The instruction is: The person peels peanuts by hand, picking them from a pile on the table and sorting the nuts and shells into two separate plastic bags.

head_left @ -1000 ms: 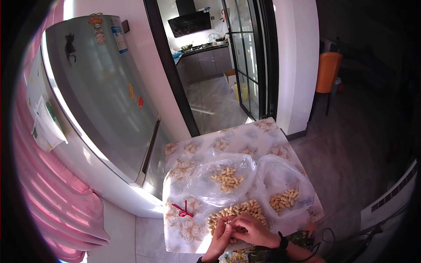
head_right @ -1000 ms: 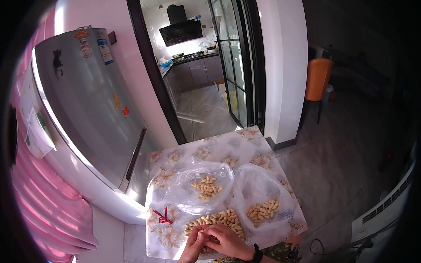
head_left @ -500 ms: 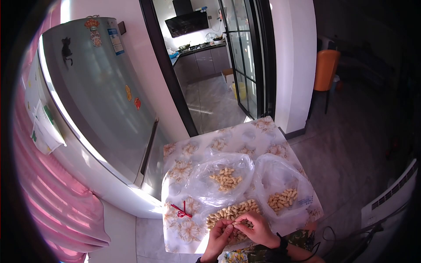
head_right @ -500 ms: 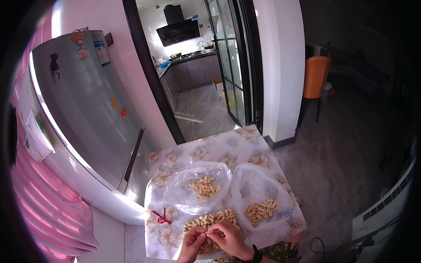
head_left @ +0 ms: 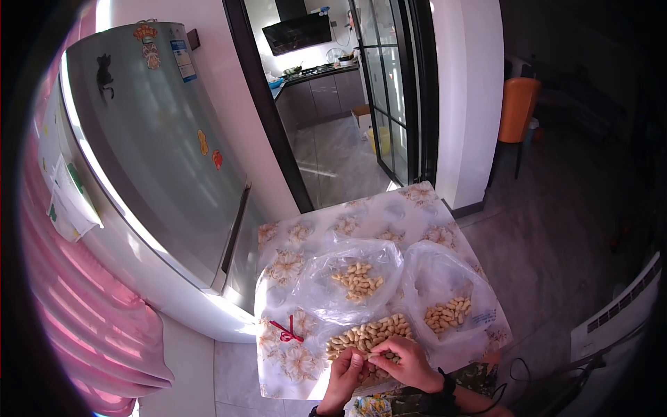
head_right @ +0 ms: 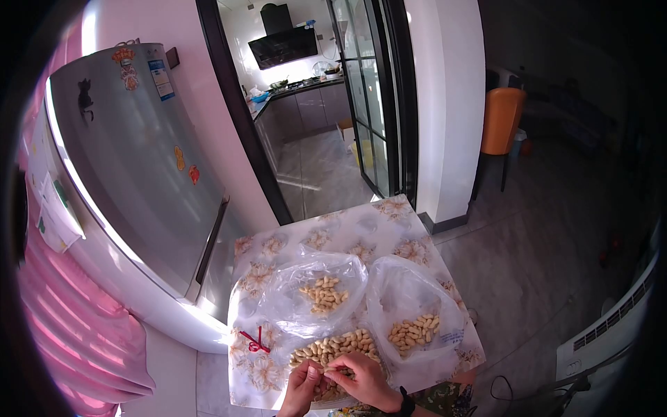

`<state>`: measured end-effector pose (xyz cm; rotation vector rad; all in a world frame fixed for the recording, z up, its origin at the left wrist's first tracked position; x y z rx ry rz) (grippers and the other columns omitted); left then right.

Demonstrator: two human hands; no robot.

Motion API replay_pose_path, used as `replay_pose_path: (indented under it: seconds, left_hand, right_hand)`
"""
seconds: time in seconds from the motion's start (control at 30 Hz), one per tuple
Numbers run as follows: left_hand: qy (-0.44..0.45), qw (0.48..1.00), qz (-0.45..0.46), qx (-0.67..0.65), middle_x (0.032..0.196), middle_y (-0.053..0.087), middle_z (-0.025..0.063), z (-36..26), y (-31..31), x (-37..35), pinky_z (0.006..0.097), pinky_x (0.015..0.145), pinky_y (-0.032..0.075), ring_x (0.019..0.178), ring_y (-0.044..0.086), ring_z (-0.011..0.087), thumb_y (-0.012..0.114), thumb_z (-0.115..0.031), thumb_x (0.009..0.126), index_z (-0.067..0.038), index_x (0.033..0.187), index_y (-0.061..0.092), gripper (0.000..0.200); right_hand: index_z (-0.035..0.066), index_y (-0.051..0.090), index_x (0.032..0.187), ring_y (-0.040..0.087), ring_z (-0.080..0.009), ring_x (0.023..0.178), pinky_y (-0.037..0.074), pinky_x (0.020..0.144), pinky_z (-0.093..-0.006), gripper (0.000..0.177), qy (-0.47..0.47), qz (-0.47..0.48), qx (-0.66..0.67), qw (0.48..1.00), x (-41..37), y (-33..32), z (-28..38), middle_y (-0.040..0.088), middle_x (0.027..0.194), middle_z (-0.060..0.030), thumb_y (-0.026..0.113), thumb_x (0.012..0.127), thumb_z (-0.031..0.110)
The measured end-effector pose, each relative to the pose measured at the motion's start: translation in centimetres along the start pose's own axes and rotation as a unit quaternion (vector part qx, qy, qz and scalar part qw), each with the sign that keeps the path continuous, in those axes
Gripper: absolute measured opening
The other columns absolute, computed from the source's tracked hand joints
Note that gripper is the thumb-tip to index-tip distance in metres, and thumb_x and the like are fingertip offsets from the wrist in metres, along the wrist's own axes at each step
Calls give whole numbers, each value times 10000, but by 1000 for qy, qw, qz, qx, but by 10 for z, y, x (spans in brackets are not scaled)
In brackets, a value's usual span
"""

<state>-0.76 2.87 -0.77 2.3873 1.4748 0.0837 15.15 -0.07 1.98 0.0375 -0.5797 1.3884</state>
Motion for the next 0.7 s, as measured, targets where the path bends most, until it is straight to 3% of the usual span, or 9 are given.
replay_pose_path:
  seconds: [0.3,0.57,0.7]
  left_hand:
    - [-17,1000,-7,-14,742,588,5,4,-2,0,181,525,339,582,425,39,453,-337,1009,-66,882,529,309]
    - [-22,1000,-2,14,867,606,-1,-3,4,2,172,571,369,662,464,27,516,-230,992,-43,1095,520,214]
    - [-3,1000,11,20,878,613,7,4,-3,2,171,607,394,695,496,45,520,-223,990,-45,1089,523,204]
  right_hand:
    - [35,629,897,640,-214,732,506,629,-298,163,14,9,26,1000,-1,0,-1,652,823,-79,717,829,154]
    - [41,615,957,644,-223,732,493,631,-311,163,25,-15,15,999,-3,2,-7,652,823,-82,689,849,139]
    - [50,622,974,646,-226,739,493,632,-314,166,40,-16,14,999,-2,1,-5,653,825,-84,684,855,146]
Point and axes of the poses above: each hand's wrist, its own x-axis towards the middle knuckle, its own y-axis out of the palm, z = x × y, the point moved 2 cm from there along x, towards the middle knuckle
